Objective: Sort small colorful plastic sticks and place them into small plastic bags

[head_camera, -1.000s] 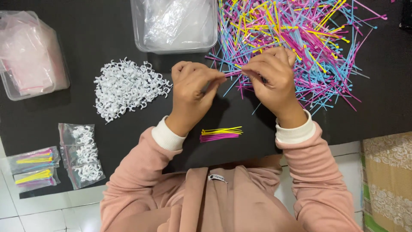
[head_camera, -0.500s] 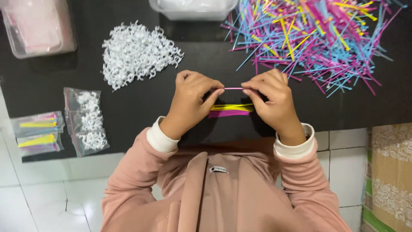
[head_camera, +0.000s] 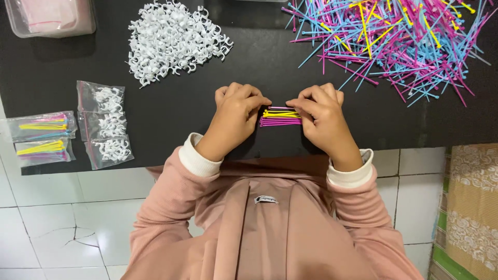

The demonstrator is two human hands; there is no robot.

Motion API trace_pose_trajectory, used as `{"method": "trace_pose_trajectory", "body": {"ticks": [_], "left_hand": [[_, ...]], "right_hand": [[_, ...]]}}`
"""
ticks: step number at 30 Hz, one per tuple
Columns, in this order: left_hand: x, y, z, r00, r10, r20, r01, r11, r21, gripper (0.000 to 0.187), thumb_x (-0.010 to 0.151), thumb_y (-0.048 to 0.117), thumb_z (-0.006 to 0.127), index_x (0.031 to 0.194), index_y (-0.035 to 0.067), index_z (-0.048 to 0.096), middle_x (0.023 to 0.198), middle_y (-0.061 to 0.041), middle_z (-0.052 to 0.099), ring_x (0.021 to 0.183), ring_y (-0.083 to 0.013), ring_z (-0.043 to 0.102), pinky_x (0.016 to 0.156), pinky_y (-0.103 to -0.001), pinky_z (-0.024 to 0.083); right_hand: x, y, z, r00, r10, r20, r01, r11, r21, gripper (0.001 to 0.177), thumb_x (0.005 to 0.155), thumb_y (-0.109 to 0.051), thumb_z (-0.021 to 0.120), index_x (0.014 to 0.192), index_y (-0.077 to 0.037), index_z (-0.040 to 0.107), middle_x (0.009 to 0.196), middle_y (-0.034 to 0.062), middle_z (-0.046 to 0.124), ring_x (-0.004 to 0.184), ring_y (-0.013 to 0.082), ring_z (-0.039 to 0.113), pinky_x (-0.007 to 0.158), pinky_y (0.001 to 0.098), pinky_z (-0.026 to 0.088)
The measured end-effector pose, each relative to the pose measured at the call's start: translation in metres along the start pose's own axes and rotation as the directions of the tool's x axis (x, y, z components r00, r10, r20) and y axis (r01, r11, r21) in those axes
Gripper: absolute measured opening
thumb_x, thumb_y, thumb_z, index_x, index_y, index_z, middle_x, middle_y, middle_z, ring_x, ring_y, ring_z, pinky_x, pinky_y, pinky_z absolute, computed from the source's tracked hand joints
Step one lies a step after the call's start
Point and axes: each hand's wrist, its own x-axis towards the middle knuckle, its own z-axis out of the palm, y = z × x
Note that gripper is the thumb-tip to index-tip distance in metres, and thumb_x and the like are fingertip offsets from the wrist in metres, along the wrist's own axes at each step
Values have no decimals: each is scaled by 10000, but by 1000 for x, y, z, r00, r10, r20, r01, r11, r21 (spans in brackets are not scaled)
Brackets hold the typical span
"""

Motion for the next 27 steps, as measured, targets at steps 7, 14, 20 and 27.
{"method": "trace_pose_trajectory", "body": {"ticks": [7, 14, 20, 27], "left_hand": [[-2, -2, 2, 1000, -7, 19, 7, 1000, 24, 228, 867, -20, 662, 970, 144, 781, 957, -15, 647, 1003, -228, 556, 996, -468, 319], [22, 6, 9, 995, 22, 94, -30, 996, 85, 250, 849, 27, 627, 972, 194, 766, 933, 3, 640, 977, -220, 548, 965, -464, 321], [71, 6, 31, 991, 129, 43, -131, 990, 45, 246, 849, 55, 647, 1023, 205, 734, 944, 11, 639, 963, -215, 580, 937, -443, 371], [129, 15, 47, 911, 360, -202, -325, 927, 188, 228, 882, 49, 646, 1065, 179, 687, 1074, 2, 575, 989, -214, 556, 762, -356, 420]], "right_hand": [[-4, -1, 8, 1000, -22, 2, 22, 999, -25, 114, 961, -50, 691, 977, -132, 767, 954, 29, 627, 972, 261, 538, 903, 406, 353], [1, -8, 3, 998, 6, 57, -5, 1000, -12, 123, 961, -58, 676, 980, -142, 763, 970, 16, 636, 979, 243, 546, 909, 398, 342], [17, 2, -27, 998, 42, 41, -39, 997, -70, 166, 954, -40, 653, 1031, -145, 758, 980, 33, 646, 982, 262, 572, 882, 406, 362], [59, 36, -66, 995, 88, -49, -100, 934, -342, 102, 982, -126, 715, 1057, -156, 778, 956, 63, 651, 969, 304, 577, 841, 447, 378]]}}
